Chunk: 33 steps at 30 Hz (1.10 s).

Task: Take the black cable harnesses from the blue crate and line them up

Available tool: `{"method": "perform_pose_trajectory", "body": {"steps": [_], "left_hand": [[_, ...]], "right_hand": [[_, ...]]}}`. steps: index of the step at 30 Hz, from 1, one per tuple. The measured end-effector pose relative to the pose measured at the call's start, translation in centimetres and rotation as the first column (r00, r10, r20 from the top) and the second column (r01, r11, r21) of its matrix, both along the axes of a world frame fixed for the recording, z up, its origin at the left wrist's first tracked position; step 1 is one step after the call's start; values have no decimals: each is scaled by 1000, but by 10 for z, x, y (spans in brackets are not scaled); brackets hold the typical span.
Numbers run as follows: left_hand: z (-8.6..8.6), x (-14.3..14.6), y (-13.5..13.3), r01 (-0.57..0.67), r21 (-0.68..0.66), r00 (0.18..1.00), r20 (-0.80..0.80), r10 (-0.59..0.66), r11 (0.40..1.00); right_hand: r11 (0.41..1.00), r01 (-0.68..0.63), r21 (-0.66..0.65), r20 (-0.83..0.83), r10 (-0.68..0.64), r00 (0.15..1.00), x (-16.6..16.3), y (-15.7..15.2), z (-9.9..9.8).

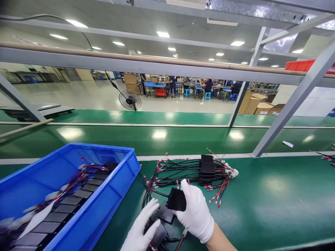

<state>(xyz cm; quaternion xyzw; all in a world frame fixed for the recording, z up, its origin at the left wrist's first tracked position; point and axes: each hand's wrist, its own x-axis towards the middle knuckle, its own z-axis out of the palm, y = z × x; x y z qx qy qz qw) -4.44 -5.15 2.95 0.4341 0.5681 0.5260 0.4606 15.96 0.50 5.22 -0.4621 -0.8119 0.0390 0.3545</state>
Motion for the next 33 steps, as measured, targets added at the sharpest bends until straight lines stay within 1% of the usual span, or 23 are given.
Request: {"method": "perform_pose_trajectory", "body": {"steps": [1,2,3,4,5,6,8,9,11,12,14,16,18,19,22,23,24,25,26,28,30,32,33], "left_hand": [[11,3,5,41,-44,981,193,-31,998],[21,7,11,121,-78,917,390,-82,990],[30,11,18,225,-96,818,560,-135,970],[38,15,24,331,-98,711,680,-180,939],[44,20,30,428,-95,623,751,-218,899],[49,24,36,514,-93,566,784,-256,853],[55,31,45,640,-90,511,792,-335,763],[57,34,47,669,-90,503,786,-359,738],[56,37,51,685,-116,515,776,-365,719],[55,36,52,672,-148,544,764,-347,726],[53,34,54,605,-231,632,721,-282,762],[51,30,55,522,-290,706,675,-215,802],[50,26,56,468,-301,736,653,-178,831],[50,24,57,459,-295,737,653,-174,838],[48,21,58,463,-285,729,661,-178,839],[47,21,58,471,-285,725,664,-183,835],[46,21,58,478,-283,720,668,-187,832],[45,22,58,485,-280,714,673,-190,829],[44,22,57,489,-277,708,680,-191,827],[42,24,57,504,-275,690,698,-190,819],[42,24,57,535,-271,663,722,-199,801],[43,24,57,560,-259,640,739,-212,787],[44,22,58,566,-252,631,745,-215,785]], "right_hand": [[999,-17,50,3,17,1000,5,-3,5],[996,-35,84,14,34,999,8,-6,10],[993,-52,103,30,49,998,11,-9,14],[992,-65,112,47,60,997,13,-12,16],[991,-73,111,63,66,996,15,-15,16],[992,-75,104,75,68,995,16,-18,15],[994,-59,89,80,52,995,20,-23,11],[996,-42,79,76,36,996,23,-25,8],[999,3,31,55,-5,998,30,-29,2],[999,41,-19,35,-40,999,34,-31,0],[973,126,-193,-18,-132,991,44,-33,-3],[893,162,-420,-91,-219,972,54,-35,-4],[778,106,-619,-153,-252,956,62,-36,-8],[721,65,-690,-173,-251,952,65,-37,-11],[556,-91,-826,-242,-204,949,70,-42,-19],[519,-135,-844,-264,-184,947,71,-44,-20],[500,-159,-851,-275,-166,947,71,-46,-19],[500,-167,-850,-275,-149,950,71,-47,-17],[520,-157,-839,-263,-135,955,70,-48,-13],[595,-97,-798,-211,-124,970,68,-50,-4],[634,-41,-772,-155,-125,980,64,-50,5],[632,-16,-775,-105,-104,989,59,-50,10],[612,-38,-790,-103,-72,992,57,-50,11]]}}
